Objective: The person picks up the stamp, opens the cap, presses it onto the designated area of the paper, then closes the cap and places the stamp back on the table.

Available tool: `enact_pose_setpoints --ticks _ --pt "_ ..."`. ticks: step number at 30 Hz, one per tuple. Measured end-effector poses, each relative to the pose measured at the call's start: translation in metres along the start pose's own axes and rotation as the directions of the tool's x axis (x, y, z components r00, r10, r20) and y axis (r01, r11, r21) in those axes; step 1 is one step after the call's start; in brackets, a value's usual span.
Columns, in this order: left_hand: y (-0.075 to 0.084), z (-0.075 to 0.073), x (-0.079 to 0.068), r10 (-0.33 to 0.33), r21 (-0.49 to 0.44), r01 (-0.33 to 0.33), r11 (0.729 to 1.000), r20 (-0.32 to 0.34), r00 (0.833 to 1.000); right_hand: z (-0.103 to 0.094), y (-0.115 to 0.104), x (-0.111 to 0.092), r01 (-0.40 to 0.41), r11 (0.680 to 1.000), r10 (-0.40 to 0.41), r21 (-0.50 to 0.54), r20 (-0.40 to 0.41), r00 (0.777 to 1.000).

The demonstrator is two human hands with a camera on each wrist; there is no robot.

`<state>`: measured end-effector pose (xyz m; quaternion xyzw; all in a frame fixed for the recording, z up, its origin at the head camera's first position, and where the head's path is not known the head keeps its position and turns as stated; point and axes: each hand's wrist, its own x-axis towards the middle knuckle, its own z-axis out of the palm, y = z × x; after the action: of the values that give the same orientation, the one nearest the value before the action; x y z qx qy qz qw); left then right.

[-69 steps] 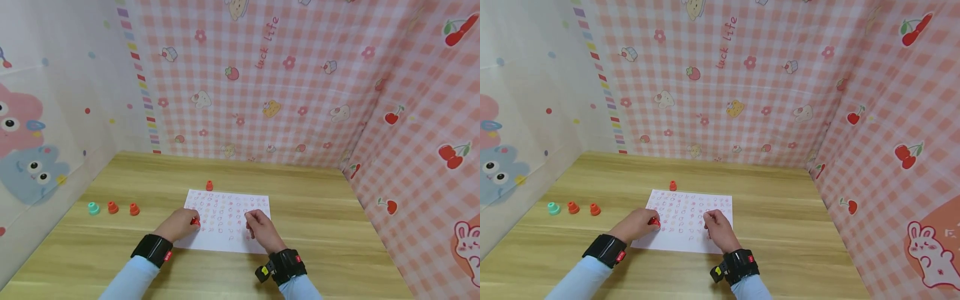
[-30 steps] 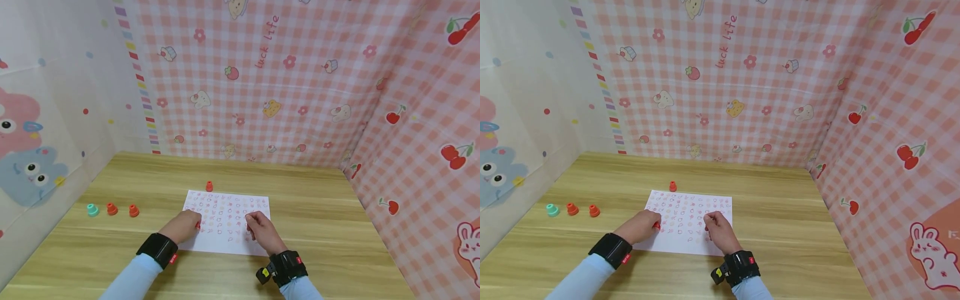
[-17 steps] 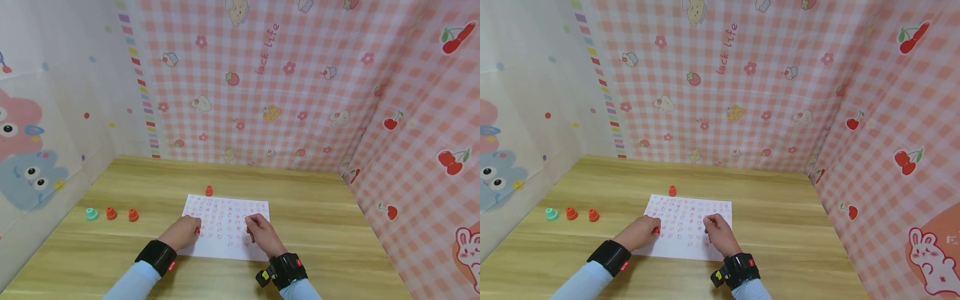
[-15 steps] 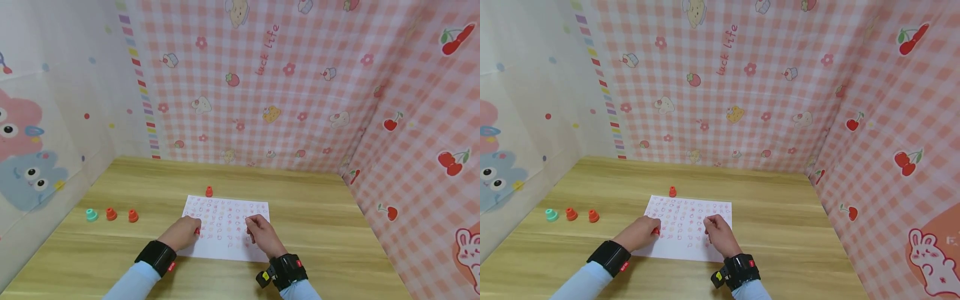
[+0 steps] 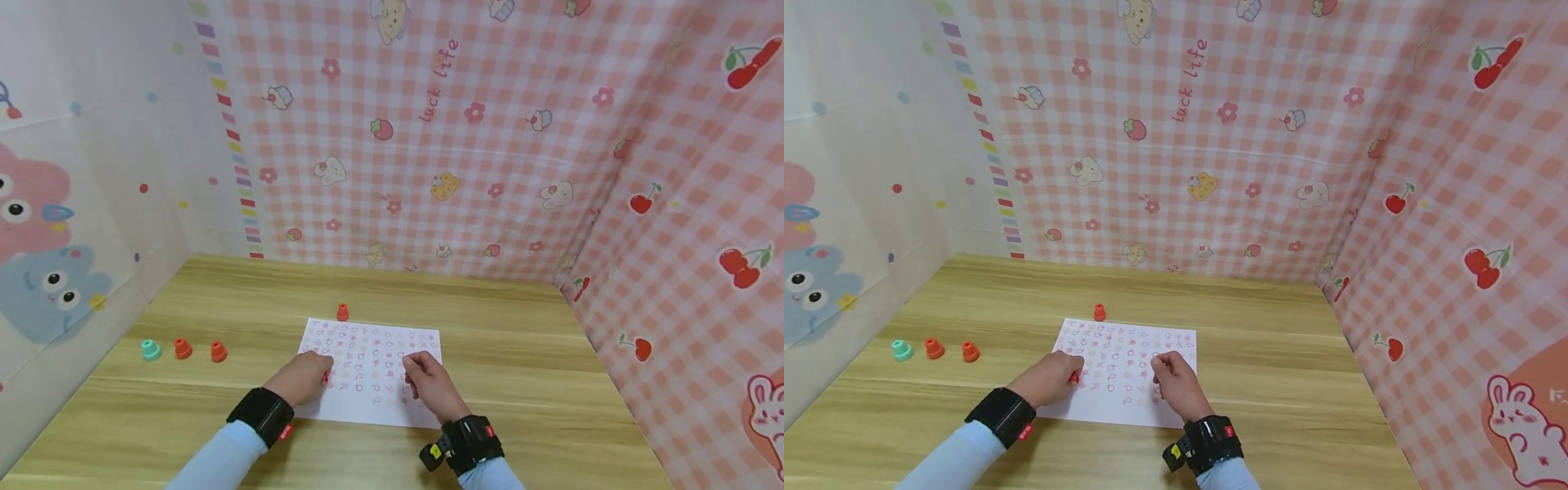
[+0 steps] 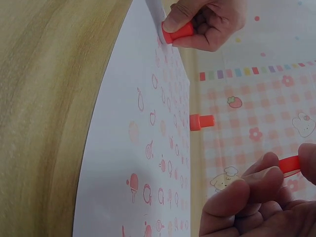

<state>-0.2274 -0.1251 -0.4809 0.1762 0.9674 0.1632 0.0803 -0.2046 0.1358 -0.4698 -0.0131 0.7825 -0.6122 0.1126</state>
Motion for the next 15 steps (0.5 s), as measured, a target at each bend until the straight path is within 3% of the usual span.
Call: enact_pose_setpoints --ticks 8,15 --pt "0.0024 -0.0007 0.0001 0.022 0.044 -0.021 0.999 -0.032 0.999 -0.0006 -0.0015 -0.0009 -0.022 1.000 0.022 -0.011 0.000 1.000" --pt "0.0008 0.0002 -0.0012 0.013 0.005 -0.013 1.000 -0.020 1.000 -0.0016 -0.0009 -0.0021 -0.020 1.000 0.020 -0.017 -0.009 1.000"
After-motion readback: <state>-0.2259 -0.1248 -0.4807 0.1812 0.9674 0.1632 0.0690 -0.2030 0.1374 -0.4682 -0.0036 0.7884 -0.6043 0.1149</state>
